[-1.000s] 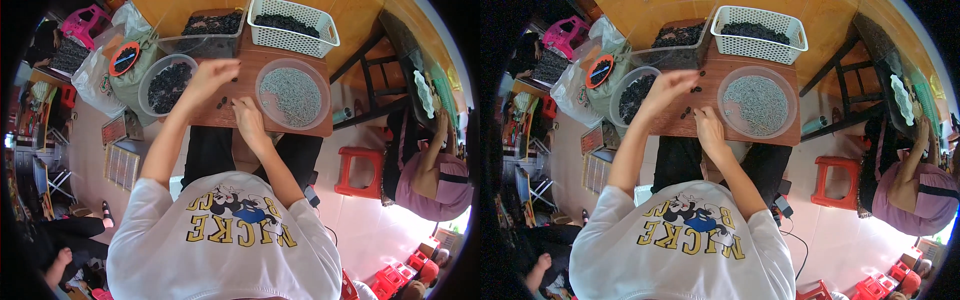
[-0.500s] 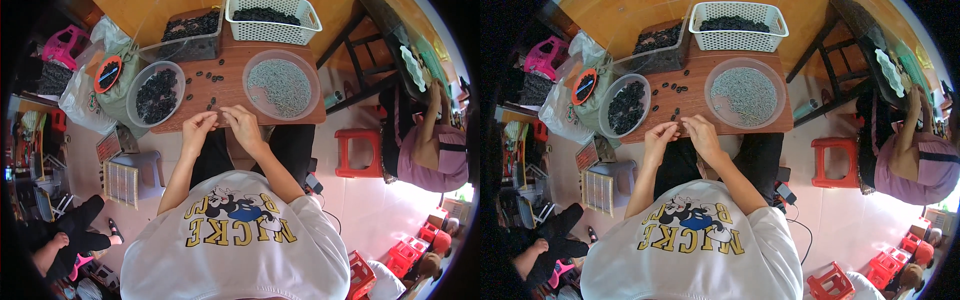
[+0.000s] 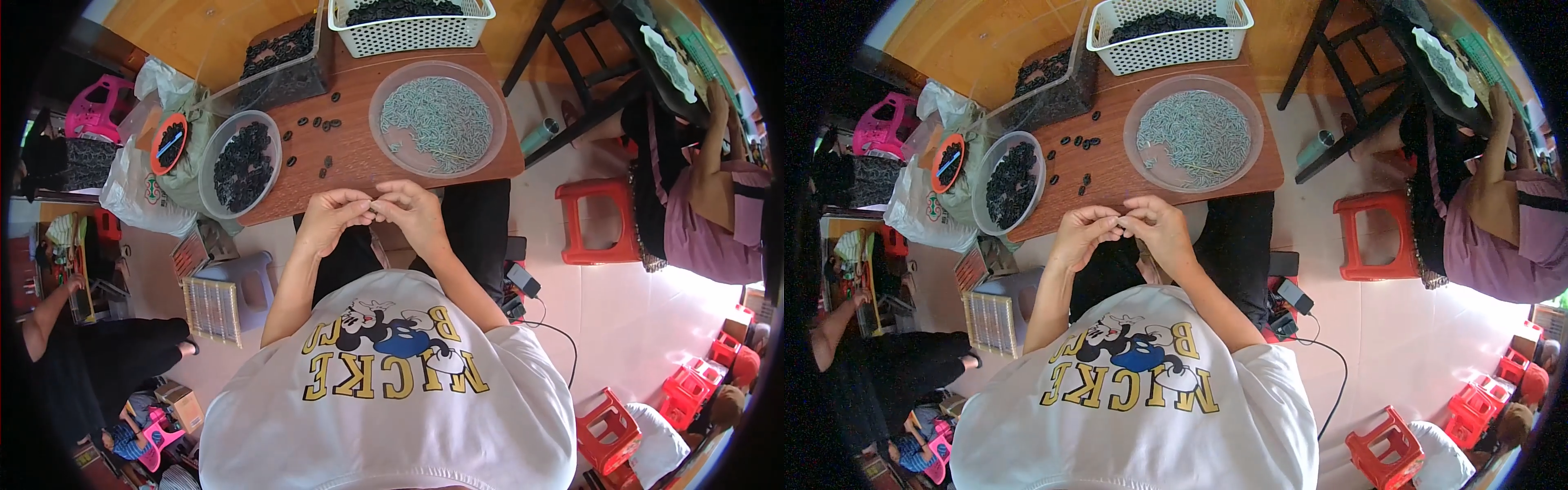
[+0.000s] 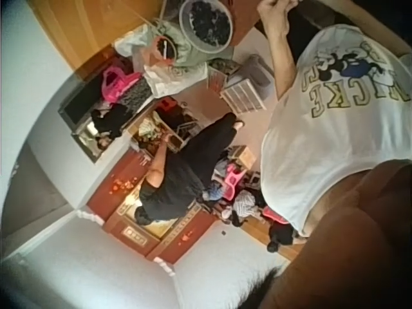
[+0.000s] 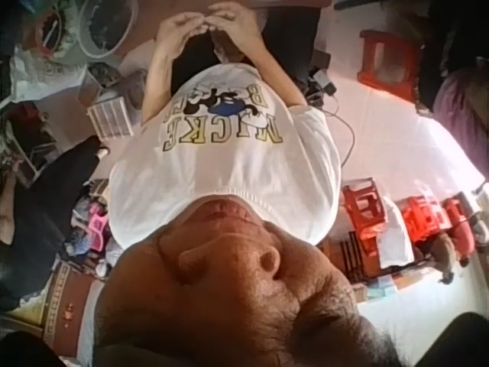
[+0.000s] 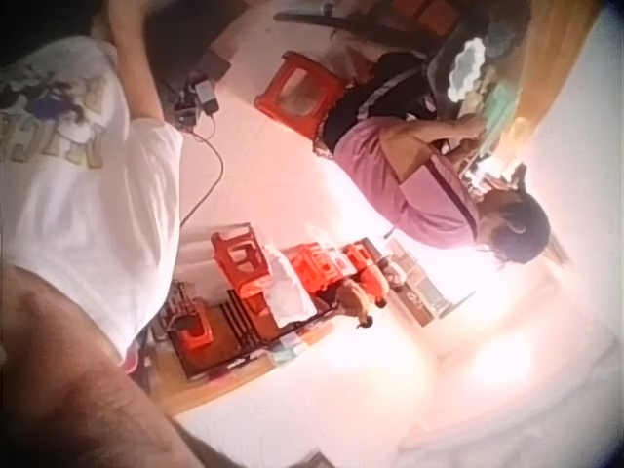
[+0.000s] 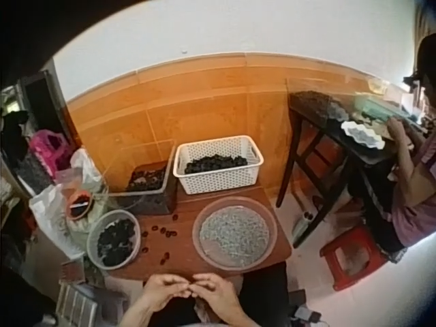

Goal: The person picks up plastic pieces and small metal pins from dishes on the table and assembles them together by hand.

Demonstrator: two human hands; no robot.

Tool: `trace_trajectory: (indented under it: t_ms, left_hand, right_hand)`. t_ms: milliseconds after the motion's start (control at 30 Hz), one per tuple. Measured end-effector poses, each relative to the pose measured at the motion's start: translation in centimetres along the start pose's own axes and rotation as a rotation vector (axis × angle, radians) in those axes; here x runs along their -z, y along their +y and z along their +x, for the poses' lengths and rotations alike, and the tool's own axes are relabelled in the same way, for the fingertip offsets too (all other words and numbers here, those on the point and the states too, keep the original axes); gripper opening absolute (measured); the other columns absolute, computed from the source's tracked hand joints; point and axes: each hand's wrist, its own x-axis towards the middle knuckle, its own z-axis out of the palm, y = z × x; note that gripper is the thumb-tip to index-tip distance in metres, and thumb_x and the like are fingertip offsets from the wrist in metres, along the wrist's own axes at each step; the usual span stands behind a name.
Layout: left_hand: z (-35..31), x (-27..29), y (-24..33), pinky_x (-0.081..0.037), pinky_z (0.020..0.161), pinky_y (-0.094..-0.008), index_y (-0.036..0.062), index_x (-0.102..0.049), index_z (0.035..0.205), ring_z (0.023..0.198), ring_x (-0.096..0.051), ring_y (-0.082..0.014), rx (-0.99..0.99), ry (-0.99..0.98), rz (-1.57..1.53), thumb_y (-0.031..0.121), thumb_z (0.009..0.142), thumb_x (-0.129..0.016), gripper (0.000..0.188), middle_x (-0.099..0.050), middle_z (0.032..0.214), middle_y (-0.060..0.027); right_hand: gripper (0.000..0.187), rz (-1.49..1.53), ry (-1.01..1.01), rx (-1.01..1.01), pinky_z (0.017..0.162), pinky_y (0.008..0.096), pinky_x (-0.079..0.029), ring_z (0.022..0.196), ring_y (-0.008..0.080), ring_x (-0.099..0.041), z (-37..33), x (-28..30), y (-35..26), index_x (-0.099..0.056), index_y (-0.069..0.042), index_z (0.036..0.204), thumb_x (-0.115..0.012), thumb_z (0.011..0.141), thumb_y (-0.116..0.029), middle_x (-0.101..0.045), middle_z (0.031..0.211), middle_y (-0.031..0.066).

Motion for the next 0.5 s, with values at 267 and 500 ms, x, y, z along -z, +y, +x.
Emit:
trace_trajectory:
  t_ms: [267,500]
  left_hand:
    - [1.3,-2.1,-0.8,-0.049,0.064,-0.0207,-0.0019,-0.064,0.091,0.067,-0.060,-0.0096,-0.156,0.036,0.178,0.007,0.085,-0.062,0.011,-0.064,0.077,-0.0054]
    - [1.3,-3.2,-0.8,-0.052,0.065,-0.0235,-0.0027,-0.064,0.092,0.071,-0.064,-0.0132,-0.116,0.013,0.137,0.004,0.083,-0.064,0.012,-0.066,0.081,-0.0090]
  right_hand:
    - [0.016,0.264,0.118,-0.013,0.065,0.0199,-0.048,0.072,0.0079,-0.060,-0.9,1.0,1.2,-0.065,0.003,0.096,-0.065,0.081,-0.003,-0.066,0.083,0.0055]
    - [0.016,0.183,0.229,0.000,0.067,0.0201,-0.047,0.072,0.0080,-0.059,-1.4,1.7,1.3,-0.068,0.001,0.097,-0.064,0.082,-0.005,-0.066,0.083,0.0043]
